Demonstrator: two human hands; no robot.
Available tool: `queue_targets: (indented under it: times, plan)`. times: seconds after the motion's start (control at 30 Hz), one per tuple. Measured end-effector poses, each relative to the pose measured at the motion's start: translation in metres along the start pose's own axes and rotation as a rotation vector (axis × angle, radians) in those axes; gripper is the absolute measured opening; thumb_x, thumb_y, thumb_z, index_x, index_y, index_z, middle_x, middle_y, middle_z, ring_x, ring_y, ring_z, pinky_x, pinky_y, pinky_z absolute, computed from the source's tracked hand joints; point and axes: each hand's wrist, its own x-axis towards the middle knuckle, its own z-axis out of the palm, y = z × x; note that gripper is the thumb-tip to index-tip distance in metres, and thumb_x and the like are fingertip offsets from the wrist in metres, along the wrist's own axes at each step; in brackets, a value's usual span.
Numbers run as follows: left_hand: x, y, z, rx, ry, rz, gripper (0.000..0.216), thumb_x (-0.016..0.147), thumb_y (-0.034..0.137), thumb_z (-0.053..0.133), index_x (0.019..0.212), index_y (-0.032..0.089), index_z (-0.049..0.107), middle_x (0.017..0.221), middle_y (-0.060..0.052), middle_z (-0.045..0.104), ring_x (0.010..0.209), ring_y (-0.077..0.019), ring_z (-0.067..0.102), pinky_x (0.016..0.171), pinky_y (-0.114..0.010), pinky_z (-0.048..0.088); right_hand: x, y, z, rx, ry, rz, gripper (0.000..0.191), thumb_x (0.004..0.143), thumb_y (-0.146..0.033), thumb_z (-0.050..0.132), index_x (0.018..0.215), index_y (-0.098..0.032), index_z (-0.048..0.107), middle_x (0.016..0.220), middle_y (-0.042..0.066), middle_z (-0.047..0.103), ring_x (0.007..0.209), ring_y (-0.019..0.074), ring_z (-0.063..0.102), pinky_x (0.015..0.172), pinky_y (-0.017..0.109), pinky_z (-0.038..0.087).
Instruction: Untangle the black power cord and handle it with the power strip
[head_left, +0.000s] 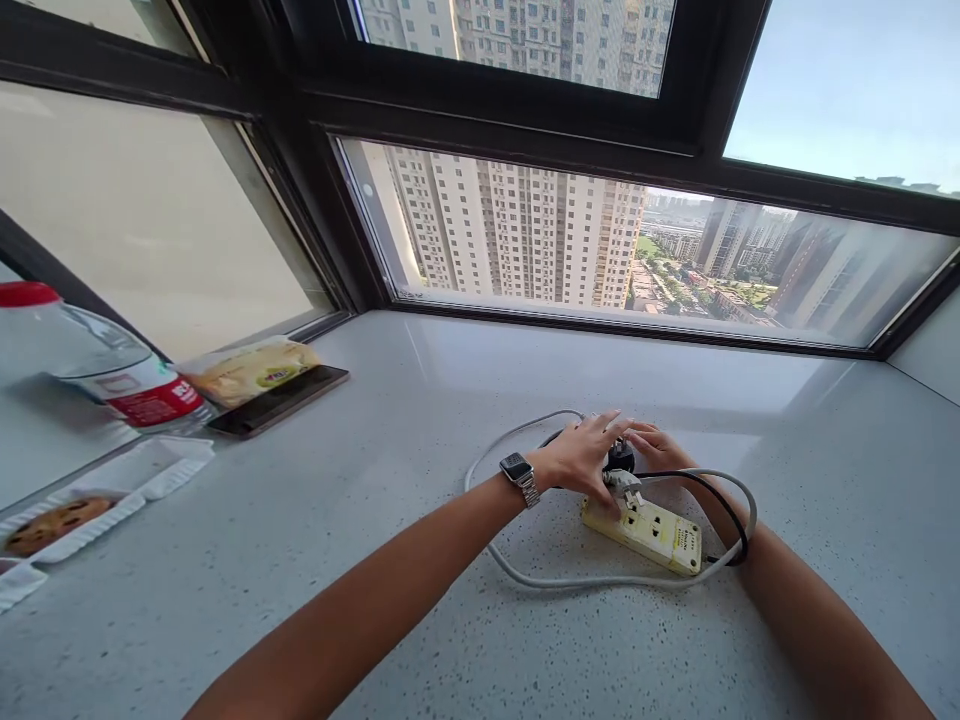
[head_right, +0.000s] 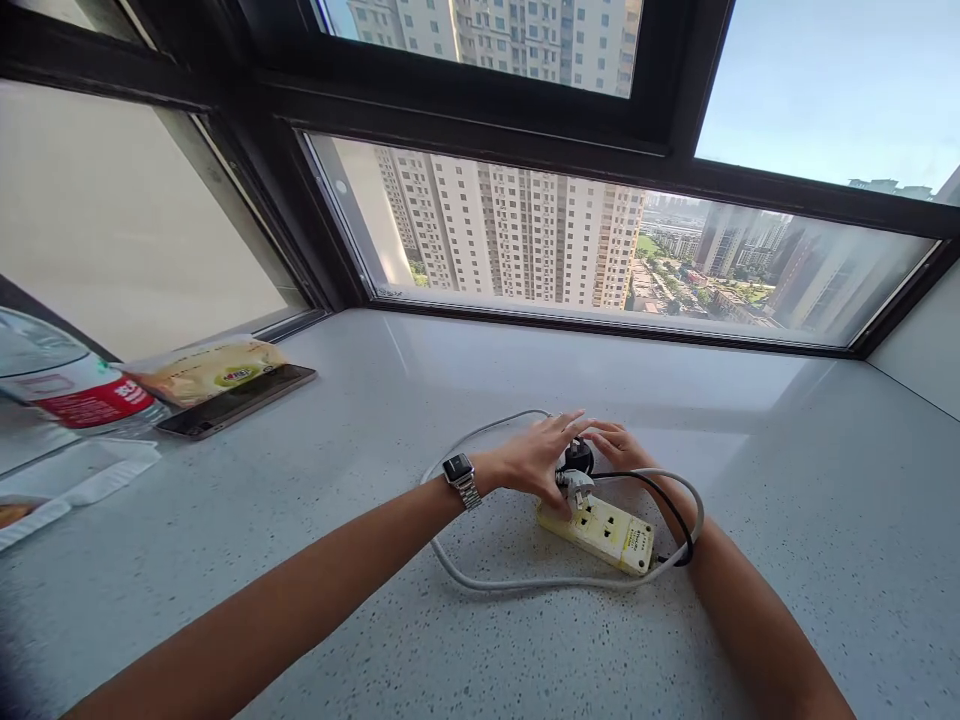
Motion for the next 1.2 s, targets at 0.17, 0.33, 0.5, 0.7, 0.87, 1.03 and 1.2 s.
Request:
queue_targets:
  times: [0.17, 0.33, 0.5, 0.7, 0.87, 1.03, 1.2]
  plan:
    - [-0.011, 0.019, 0.006, -0.012, -0.021, 0.107, 0.113, 0.046, 0.061, 0.077, 0.141, 0.022, 0.03, 0.144, -0.015, 0.038, 0.129, -0.0346, 0.038, 0.106, -0.049, 0.028, -0.019, 0.006, -0.018, 0.213, 0.206, 0.275, 0.045, 0.077, -0.062, 0.055, 0.079, -0.022, 0.075, 0.1, 0.008, 0.071, 0.096, 0.0242, 0.062, 0.09, 0.038, 0.044]
    - [0.01, 0.028, 0.007, 0.009, -0.095, 0.15, 0.101, 0.044, 0.066, 0.075, 0.13, 0.022, 0.045, 0.13, -0.012, 0.052, 0.117, -0.0327, 0.049, 0.099, -0.045, 0.037, -0.021, 0.003, -0.018, 0.342, 0.358, 0.393, 0.045, 0.07, -0.062, 0.063, 0.076, -0.019, 0.075, 0.086, 0.009, 0.073, 0.082, 0.0214, 0.064, 0.081, 0.036, 0.048]
    - [0.004, 0.027, 0.006, -0.053, -0.125, 0.082, 0.119, 0.045, 0.067, 0.074, 0.144, 0.024, 0.024, 0.147, -0.016, 0.032, 0.132, -0.0377, 0.032, 0.104, -0.054, 0.029, -0.037, 0.006, -0.034, 0.541, 0.606, 0.485, 0.044, 0.059, -0.06, 0.074, 0.07, -0.018, 0.072, 0.077, 0.008, 0.071, 0.068, 0.0175, 0.063, 0.067, 0.031, 0.051]
    - [-0.011, 0.054, 0.019, -0.051, -0.146, 0.187, 0.13, 0.04, 0.064, 0.078, 0.147, 0.025, 0.015, 0.147, -0.018, 0.032, 0.135, -0.0456, 0.02, 0.104, -0.066, 0.015, -0.043, 0.004, -0.037, 0.521, 0.627, 0.497, 0.043, 0.059, -0.059, 0.074, 0.067, -0.017, 0.071, 0.07, 0.007, 0.069, 0.061, 0.0159, 0.061, 0.058, 0.029, 0.051]
    - [-0.018, 0.073, 0.027, -0.039, -0.042, 0.355, 0.126, 0.046, 0.057, 0.079, 0.147, 0.022, 0.013, 0.149, -0.015, 0.03, 0.138, -0.0426, 0.015, 0.108, -0.062, 0.008, -0.041, 0.002, -0.038, 0.578, 0.633, 0.511, 0.042, 0.058, -0.057, 0.075, 0.068, -0.016, 0.07, 0.068, 0.006, 0.068, 0.058, 0.0143, 0.06, 0.055, 0.027, 0.05]
    - [-0.044, 0.092, 0.03, 0.046, 0.059, 0.458, 0.111, 0.059, 0.05, 0.075, 0.148, 0.028, 0.011, 0.155, -0.012, 0.017, 0.138, -0.0395, 0.019, 0.108, -0.062, 0.01, -0.043, 0.0, -0.045, 0.682, 0.654, 0.497, 0.038, 0.058, -0.053, 0.077, 0.067, -0.017, 0.069, 0.069, 0.006, 0.067, 0.058, 0.0139, 0.06, 0.051, 0.025, 0.05]
    - [-0.047, 0.103, 0.049, 0.131, 0.141, 0.505, 0.074, 0.073, 0.05, 0.064, 0.138, 0.029, 0.035, 0.143, -0.012, 0.04, 0.13, -0.0352, 0.034, 0.108, -0.06, 0.016, -0.043, -0.001, -0.045, 0.708, 0.637, 0.51, 0.036, 0.058, -0.05, 0.077, 0.068, -0.016, 0.07, 0.068, 0.005, 0.066, 0.056, 0.0129, 0.059, 0.05, 0.025, 0.05]
